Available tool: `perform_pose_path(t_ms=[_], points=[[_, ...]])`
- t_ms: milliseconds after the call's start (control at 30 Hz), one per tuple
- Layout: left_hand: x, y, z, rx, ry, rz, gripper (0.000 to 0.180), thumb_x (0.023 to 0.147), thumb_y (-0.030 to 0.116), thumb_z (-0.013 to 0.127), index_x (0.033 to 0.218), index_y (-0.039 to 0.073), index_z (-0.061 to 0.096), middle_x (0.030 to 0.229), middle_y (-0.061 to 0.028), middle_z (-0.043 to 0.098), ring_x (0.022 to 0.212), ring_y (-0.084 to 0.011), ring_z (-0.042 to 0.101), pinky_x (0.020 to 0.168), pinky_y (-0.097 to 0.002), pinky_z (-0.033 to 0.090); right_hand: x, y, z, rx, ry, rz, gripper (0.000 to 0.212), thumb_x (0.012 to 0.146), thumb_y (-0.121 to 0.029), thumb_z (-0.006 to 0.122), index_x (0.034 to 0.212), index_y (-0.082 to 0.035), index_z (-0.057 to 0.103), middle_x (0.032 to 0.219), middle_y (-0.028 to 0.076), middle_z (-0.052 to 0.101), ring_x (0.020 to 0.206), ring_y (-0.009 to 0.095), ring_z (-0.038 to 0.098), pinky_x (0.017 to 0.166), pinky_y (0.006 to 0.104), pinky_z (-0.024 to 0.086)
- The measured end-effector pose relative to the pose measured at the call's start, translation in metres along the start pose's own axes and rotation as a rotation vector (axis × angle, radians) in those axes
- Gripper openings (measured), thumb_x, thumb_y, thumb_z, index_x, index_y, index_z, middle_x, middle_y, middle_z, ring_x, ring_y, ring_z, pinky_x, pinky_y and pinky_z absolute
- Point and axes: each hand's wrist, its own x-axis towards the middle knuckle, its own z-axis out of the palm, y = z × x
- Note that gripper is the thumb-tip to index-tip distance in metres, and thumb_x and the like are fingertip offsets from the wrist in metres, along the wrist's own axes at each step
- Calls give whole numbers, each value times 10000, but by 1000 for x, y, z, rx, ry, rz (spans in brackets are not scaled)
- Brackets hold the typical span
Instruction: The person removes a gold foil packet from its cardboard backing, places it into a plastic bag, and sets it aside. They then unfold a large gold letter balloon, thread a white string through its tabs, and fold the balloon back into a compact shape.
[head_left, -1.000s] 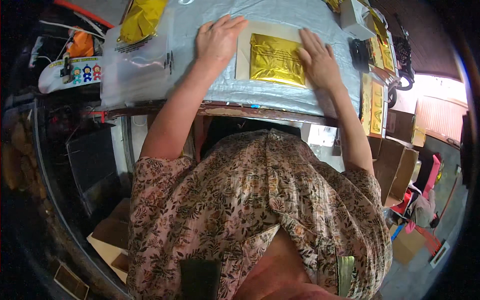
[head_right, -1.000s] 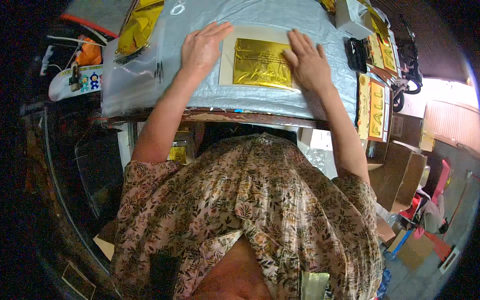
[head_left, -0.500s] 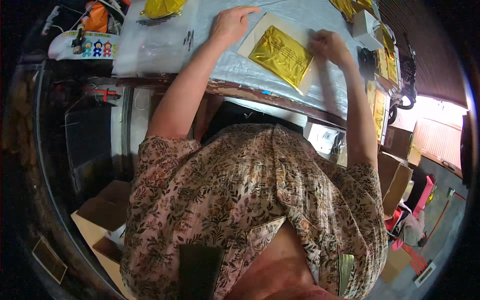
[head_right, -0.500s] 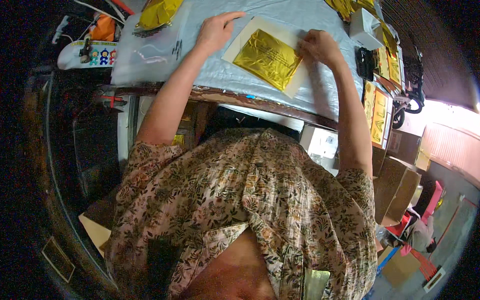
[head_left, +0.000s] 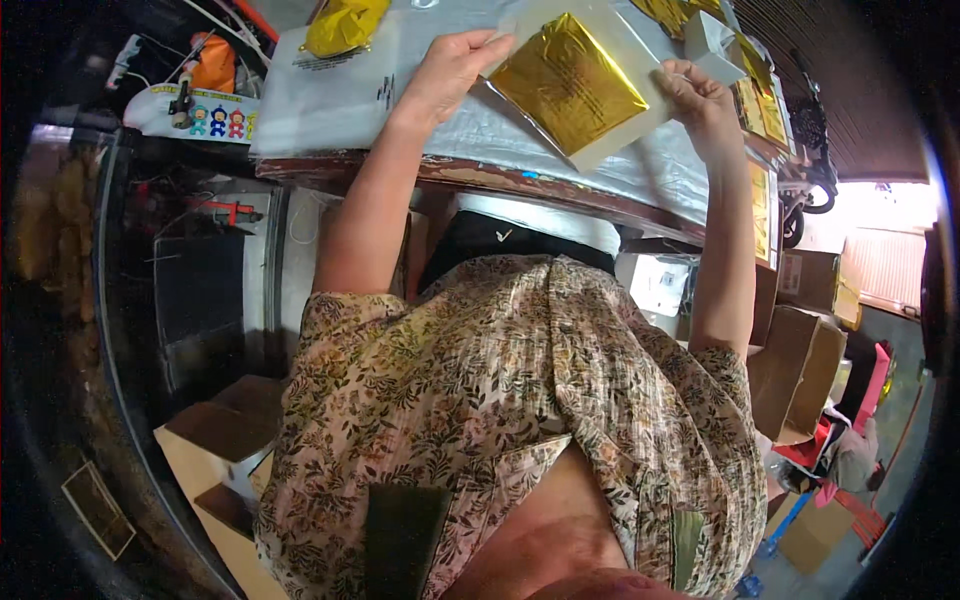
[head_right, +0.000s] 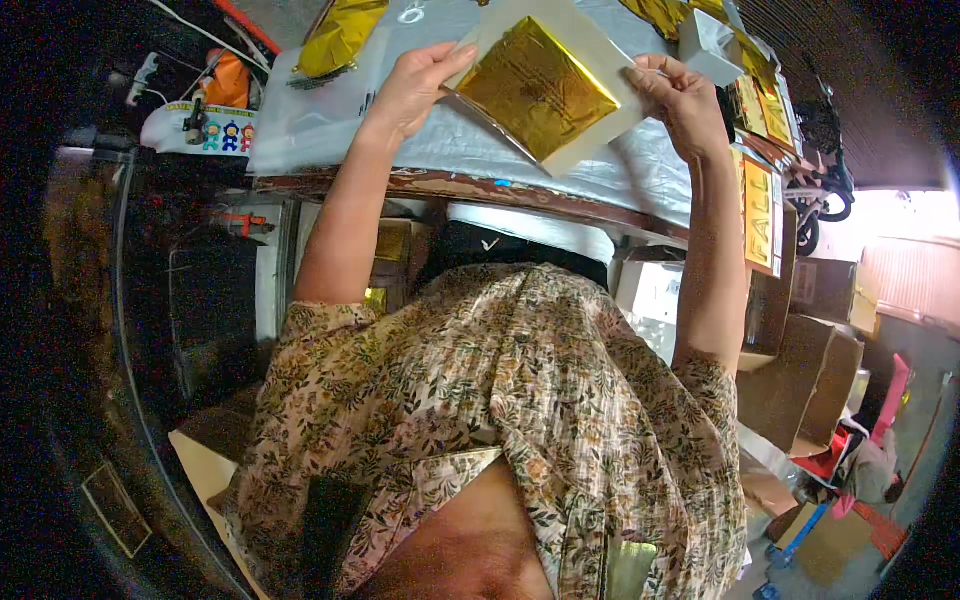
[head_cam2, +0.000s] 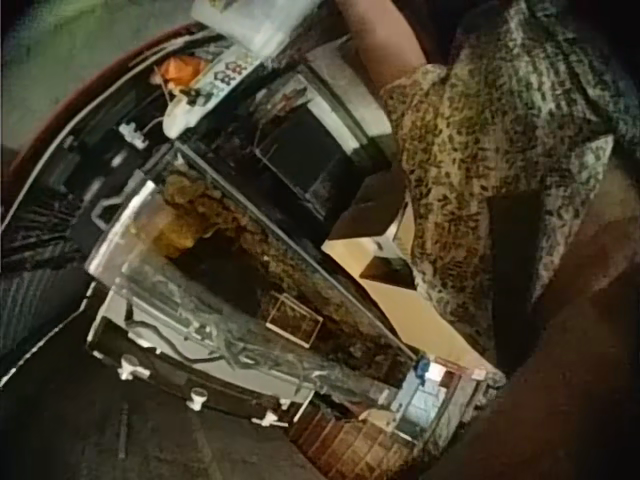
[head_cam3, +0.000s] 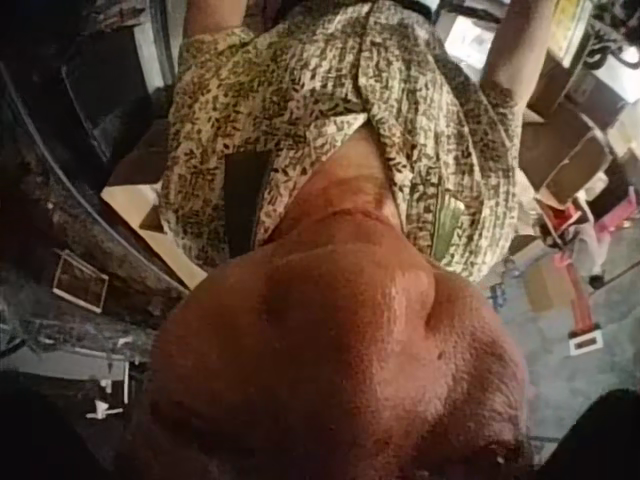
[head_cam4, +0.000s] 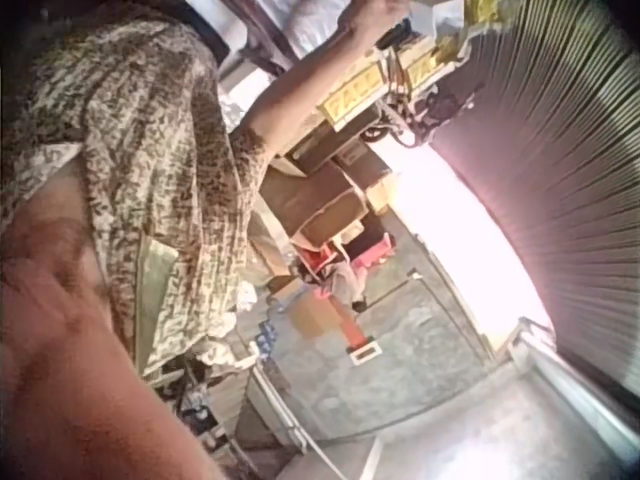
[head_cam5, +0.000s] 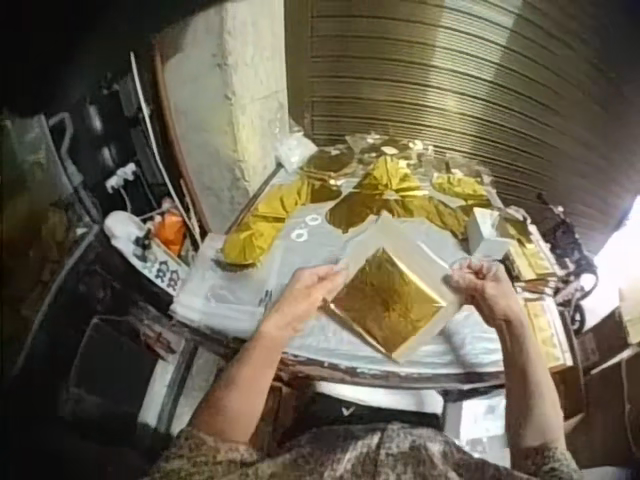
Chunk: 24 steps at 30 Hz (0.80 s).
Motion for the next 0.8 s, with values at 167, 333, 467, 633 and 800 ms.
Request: perform_pose_path(t_ms=[167, 333, 467, 633, 800], points=[[-29, 41, 11, -60, 19, 34, 371, 988, 272, 667, 1211, -24, 692, 1027, 0, 700, 906, -50, 592, 809, -221, 465, -35, 7, 4, -127, 49, 9, 308, 940, -258, 723, 1096, 8, 716, 981, 55, 735, 863, 129, 689, 803, 305, 570], [-62, 49, 18, -106, -47, 39, 348, 1009, 214, 634, 1233, -49, 670, 1084, -34, 706, 986, -73, 603, 895, -235, 463, -49, 10, 14, 81, 107, -32, 350, 996, -329, 639, 1032, 10, 718, 923, 54, 730, 792, 135, 685, 789, 318, 572], [-81, 42, 9, -221, -48, 6, 352, 1013, 208, 624, 1250, -51, 658, 1143, -51, 694, 1038, -92, 610, 926, -246, 470, -57, 1, 33, 87, 80, -99, 224, 968, -201, 610, 1009, 12, 667, 892, 79, 704, 807, 129, 663, 764, 310, 544], [-114, 38, 0, -437, 49, 4, 386, 1036, 220, 579, 1325, -35, 580, 1224, -69, 655, 1099, -149, 626, 964, -315, 507, -63, -12, 83, 177, 186, -117, 193, 1012, -141, 546, 1001, 23, 647, 896, 39, 685, 805, 125, 608, 745, 288, 482], [-147, 44, -1, -448, 113, 67, 401, 1037, 208, 565, 1337, -57, 537, 1234, -73, 639, 1051, -159, 651, 878, -353, 564, -45, 14, 76, 205, -16, -153, 348, 1059, -311, 520, 1043, -10, 694, 933, -3, 672, 788, 66, 557, 702, 236, 441]])
